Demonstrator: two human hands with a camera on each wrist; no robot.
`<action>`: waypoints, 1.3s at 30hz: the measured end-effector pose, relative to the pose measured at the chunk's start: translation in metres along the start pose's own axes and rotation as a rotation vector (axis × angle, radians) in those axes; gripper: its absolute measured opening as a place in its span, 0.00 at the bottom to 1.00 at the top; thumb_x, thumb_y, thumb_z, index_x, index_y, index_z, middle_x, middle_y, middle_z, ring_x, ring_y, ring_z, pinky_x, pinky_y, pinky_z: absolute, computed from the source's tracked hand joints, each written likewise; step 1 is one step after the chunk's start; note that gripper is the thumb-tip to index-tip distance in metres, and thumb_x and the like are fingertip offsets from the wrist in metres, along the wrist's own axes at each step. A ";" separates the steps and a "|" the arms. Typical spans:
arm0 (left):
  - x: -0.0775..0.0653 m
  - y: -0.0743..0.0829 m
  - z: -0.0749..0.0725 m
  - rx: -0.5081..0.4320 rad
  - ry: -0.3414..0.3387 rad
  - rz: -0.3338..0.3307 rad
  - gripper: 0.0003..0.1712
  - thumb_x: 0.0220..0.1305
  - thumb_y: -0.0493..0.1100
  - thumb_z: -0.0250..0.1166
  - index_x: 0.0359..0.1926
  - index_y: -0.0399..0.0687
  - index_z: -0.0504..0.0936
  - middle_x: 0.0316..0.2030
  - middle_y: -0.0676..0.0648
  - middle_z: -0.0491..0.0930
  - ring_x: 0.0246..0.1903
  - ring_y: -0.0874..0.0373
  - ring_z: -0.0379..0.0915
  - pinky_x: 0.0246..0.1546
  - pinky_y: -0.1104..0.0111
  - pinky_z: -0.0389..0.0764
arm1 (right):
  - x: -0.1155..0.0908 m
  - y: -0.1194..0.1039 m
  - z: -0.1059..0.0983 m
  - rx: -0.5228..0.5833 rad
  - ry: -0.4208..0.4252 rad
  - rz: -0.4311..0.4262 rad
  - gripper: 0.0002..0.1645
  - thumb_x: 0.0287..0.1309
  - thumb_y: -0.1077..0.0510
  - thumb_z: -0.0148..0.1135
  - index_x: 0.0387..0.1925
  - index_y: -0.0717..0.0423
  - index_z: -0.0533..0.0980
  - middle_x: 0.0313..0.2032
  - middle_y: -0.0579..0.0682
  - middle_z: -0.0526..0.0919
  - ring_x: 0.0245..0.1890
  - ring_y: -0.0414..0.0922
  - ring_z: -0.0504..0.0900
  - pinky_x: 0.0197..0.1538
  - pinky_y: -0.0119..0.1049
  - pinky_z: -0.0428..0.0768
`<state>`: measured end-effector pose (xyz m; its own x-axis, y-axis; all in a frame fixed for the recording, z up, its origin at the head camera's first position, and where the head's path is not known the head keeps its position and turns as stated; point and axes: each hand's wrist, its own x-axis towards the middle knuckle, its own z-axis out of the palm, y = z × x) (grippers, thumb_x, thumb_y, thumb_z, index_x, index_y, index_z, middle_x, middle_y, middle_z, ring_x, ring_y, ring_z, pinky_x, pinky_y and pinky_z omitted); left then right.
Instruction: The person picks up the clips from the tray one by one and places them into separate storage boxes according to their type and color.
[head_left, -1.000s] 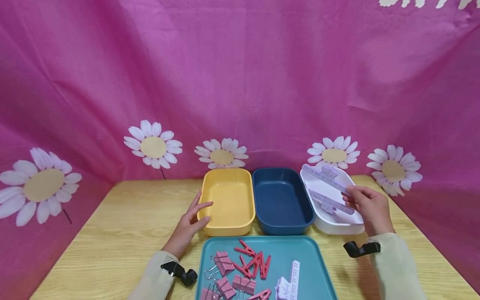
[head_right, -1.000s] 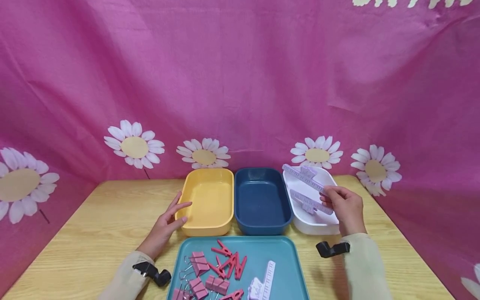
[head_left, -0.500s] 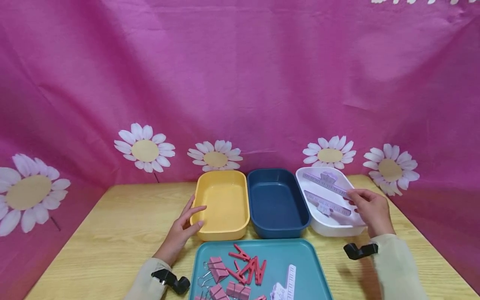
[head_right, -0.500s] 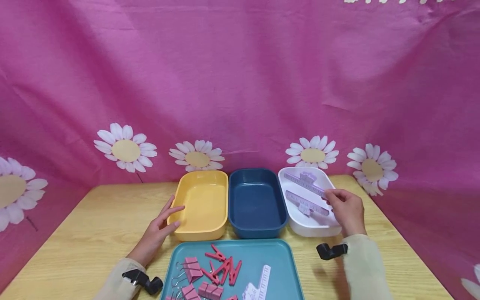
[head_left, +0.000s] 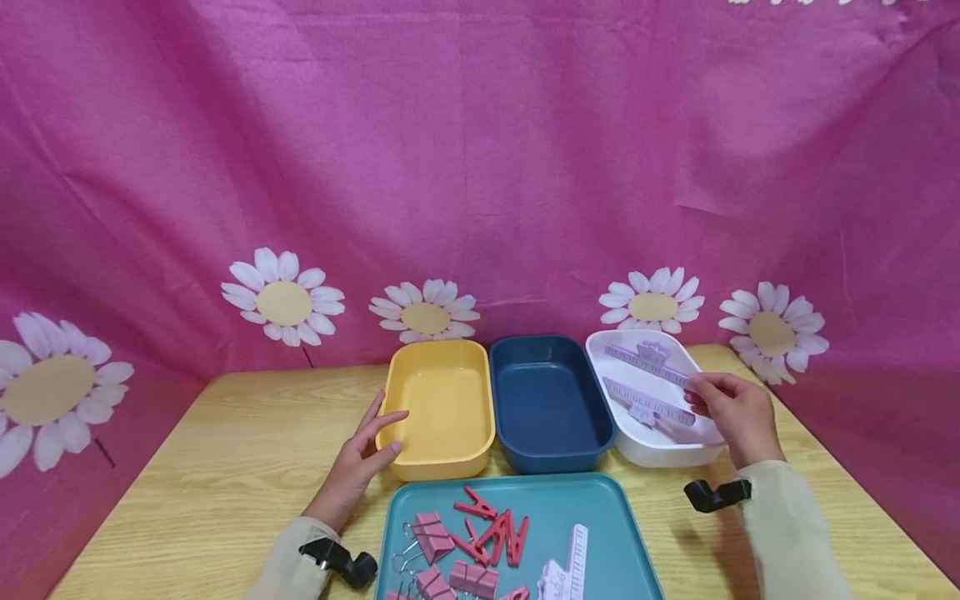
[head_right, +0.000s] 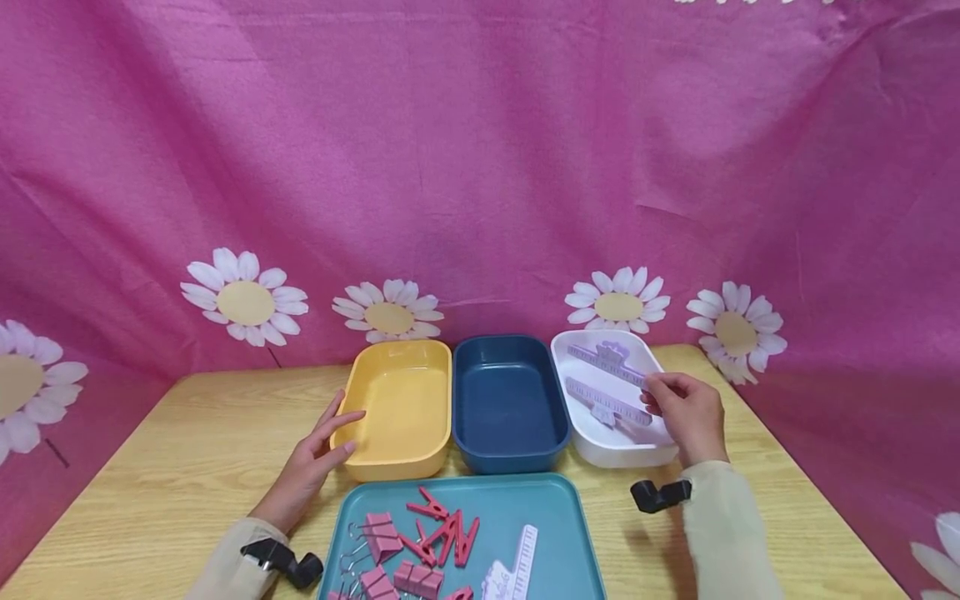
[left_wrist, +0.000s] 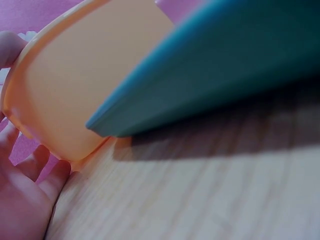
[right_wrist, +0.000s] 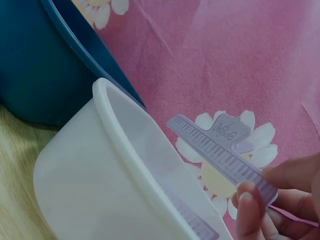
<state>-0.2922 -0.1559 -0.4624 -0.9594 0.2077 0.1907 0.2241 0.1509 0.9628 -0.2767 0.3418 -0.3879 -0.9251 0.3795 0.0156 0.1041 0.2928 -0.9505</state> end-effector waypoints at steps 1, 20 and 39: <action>0.000 0.000 0.000 0.000 0.001 0.000 0.25 0.67 0.46 0.62 0.64 0.52 0.73 0.76 0.58 0.41 0.74 0.53 0.30 0.71 0.55 0.44 | 0.000 0.000 0.000 0.008 -0.002 -0.001 0.34 0.64 0.42 0.57 0.61 0.62 0.71 0.34 0.37 0.80 0.35 0.35 0.80 0.39 0.22 0.80; 0.000 -0.002 0.001 -0.062 -0.022 0.049 0.25 0.67 0.43 0.62 0.64 0.49 0.72 0.75 0.58 0.40 0.74 0.56 0.29 0.60 0.88 0.52 | -0.001 -0.003 0.001 0.371 0.052 -0.081 0.31 0.53 0.50 0.70 0.57 0.60 0.77 0.35 0.37 0.84 0.34 0.30 0.84 0.39 0.19 0.78; -0.001 -0.001 0.000 -0.050 -0.011 0.025 0.25 0.67 0.45 0.62 0.64 0.50 0.73 0.75 0.59 0.40 0.74 0.57 0.30 0.71 0.59 0.44 | 0.002 -0.004 0.003 0.099 0.248 -0.044 0.24 0.57 0.48 0.66 0.55 0.47 0.80 0.42 0.37 0.80 0.43 0.34 0.74 0.41 0.15 0.74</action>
<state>-0.2918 -0.1562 -0.4637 -0.9516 0.2212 0.2135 0.2394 0.0972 0.9661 -0.2798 0.3389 -0.3850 -0.8086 0.5756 0.1218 0.0179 0.2310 -0.9728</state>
